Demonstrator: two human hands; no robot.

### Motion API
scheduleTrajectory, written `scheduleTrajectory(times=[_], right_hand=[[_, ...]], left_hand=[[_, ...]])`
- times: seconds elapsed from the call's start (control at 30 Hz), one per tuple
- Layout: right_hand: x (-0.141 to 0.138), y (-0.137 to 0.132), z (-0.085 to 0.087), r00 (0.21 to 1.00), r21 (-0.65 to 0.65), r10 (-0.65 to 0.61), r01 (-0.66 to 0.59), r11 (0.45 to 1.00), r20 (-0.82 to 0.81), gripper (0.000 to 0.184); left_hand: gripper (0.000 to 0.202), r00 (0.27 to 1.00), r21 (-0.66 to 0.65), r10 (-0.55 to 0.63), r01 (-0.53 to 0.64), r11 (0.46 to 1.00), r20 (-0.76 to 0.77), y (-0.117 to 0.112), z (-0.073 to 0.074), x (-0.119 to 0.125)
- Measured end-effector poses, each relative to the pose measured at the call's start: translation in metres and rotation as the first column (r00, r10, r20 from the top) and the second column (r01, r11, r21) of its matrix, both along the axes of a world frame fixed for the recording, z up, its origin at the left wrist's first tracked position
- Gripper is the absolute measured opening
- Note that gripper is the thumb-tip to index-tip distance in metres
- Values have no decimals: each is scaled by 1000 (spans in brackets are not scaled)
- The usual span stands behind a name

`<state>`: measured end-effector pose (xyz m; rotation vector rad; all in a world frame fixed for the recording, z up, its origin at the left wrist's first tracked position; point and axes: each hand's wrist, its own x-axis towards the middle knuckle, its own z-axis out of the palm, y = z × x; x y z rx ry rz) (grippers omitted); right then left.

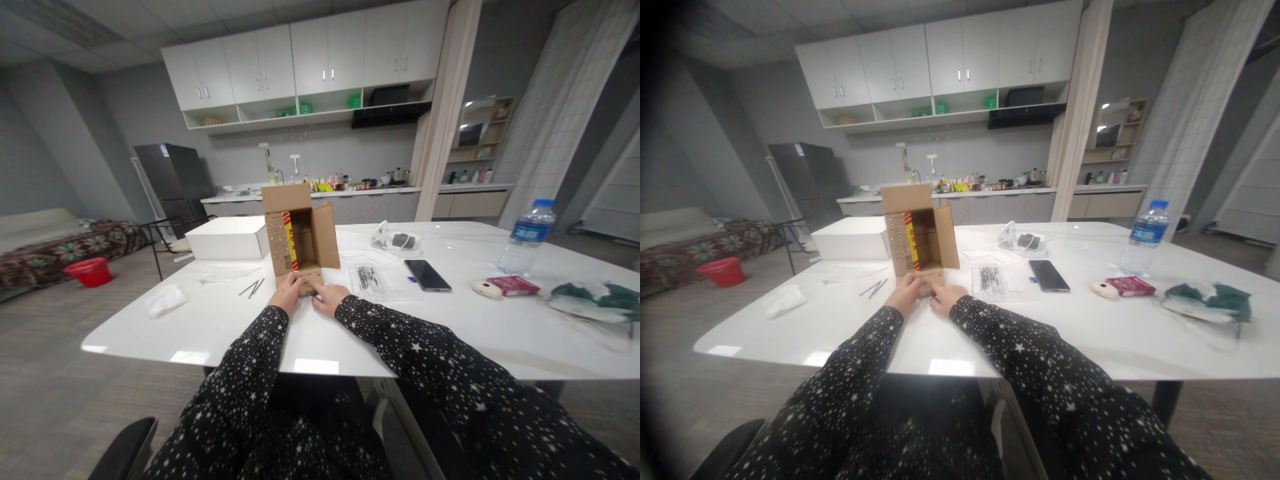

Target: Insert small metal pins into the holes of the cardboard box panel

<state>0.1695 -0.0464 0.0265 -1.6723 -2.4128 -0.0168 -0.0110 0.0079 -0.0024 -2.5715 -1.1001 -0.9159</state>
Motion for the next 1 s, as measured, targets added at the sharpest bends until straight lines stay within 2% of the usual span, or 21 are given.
scheduleTrajectory(times=[0.43, 0.8, 1.0], right_hand=[[0, 0, -1, 1000, 13, 4, -4, 1000, 6, 31], [1, 3, -3, 1000, 25, 4, -4, 1000, 7, 30], [1, 4, -3, 1000, 14, 2, -2, 1000, 13, 32]], left_hand=[[28, 978, 141, -42, 13, 990, 204, -2, 4, -1], [24, 964, 212, 35, -93, 973, 265, -3, 9, -4], [22, 961, 276, -7, -73, 958, 276, 2, 6, -5]])
